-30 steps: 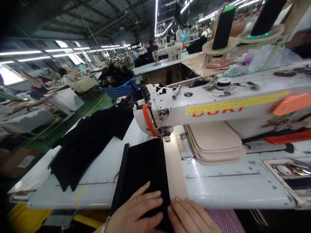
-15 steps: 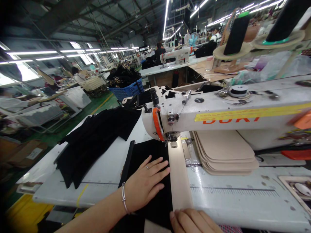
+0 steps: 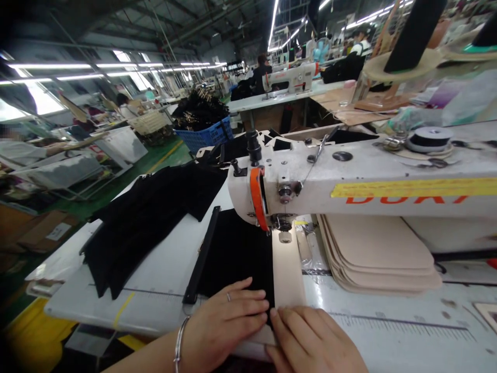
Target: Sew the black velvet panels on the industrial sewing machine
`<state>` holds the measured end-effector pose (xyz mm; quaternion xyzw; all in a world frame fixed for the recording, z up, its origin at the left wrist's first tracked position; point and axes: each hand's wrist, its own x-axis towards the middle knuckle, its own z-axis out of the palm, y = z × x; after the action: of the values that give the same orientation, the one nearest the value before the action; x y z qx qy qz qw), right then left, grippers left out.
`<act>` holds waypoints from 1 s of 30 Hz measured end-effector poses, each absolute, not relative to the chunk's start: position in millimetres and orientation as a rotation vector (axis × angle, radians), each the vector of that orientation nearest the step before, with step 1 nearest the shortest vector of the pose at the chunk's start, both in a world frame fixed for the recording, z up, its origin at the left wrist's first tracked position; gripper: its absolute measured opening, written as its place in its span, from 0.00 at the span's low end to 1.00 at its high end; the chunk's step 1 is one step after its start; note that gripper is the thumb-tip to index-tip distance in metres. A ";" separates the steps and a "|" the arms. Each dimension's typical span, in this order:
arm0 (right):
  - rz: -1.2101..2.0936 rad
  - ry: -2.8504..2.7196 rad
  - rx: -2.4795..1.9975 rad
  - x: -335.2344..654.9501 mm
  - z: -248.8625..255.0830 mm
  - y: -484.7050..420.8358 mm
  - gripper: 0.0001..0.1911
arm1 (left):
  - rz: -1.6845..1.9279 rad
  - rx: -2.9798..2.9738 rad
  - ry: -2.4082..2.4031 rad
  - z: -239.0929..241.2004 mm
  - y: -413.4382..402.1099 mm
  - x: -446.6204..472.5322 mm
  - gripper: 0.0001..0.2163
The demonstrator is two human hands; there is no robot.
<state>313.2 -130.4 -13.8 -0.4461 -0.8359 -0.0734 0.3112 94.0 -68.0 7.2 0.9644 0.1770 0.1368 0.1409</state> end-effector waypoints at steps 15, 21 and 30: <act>0.008 -2.225 -1.322 317.1 -13.8 -96.7 0.17 | 0.467 2.873 0.583 -0.5 -19.8 106.2 0.10; 0.035 -2.283 -1.366 320.1 -9.5 -78.0 0.17 | 0.410 2.919 0.577 -2.5 2.1 110.0 0.09; -0.024 -2.317 -1.426 325.0 -8.7 -48.9 0.17 | 0.383 2.909 0.617 0.2 32.2 120.9 0.08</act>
<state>325.0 -48.9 -8.7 -0.5126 -0.8329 -0.0087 0.2086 120.9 32.2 0.2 0.9677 0.2053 0.1274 0.0716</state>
